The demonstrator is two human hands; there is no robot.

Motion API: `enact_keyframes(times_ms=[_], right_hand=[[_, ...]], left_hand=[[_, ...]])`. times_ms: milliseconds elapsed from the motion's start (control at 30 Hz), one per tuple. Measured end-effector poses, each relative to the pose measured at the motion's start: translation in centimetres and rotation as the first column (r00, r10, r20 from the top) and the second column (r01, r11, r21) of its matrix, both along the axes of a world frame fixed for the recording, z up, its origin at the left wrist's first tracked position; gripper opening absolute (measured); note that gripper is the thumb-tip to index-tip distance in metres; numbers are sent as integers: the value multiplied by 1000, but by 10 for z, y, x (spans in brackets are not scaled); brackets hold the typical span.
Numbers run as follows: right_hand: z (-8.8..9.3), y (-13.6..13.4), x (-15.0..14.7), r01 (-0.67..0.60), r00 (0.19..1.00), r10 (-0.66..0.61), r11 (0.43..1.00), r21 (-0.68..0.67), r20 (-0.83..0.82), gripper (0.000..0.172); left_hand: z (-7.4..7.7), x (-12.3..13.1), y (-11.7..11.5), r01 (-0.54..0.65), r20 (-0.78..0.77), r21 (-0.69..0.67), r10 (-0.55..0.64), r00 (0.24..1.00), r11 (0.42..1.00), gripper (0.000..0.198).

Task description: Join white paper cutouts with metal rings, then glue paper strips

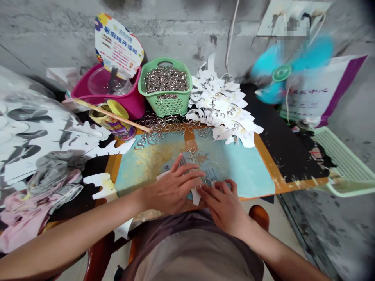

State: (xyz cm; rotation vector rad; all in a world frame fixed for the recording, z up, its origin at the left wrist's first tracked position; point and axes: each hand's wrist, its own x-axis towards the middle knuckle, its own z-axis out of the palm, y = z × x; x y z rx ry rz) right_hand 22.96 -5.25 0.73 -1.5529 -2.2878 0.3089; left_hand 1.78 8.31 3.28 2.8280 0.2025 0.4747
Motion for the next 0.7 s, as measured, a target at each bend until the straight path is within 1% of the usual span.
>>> enact_keyframes(times_ms=[33,167,267,367,467,600,700], right_hand=[[1,0,0,1,1000,-1,1000,-3,4,49],[3,0,0,-2,1000,2,1000,-10,18,50],[3,-1,0,-12,1000,12,1000,-2,3,49],[7,1,-1,13,1000,-13,1000,-14,-22,43],[14,6,-6,59,998,-59,996,-61,11,39],[25,16,-15,67,991,-54,992,-106,126,46],[25,20,-20,93,978,-73,991,-94,193,49]], left_hand=[[0,2,2,24,-2,10,-24,1000,1000,38],[-2,9,10,115,45,62,-118,992,991,29],[-1,11,14,132,22,86,-134,991,988,26],[-3,9,11,136,21,121,-140,990,983,23],[-8,5,5,77,71,87,-83,994,993,19],[-12,3,-4,-51,101,3,50,994,999,17],[-11,3,-7,-87,106,-2,87,991,996,17]])
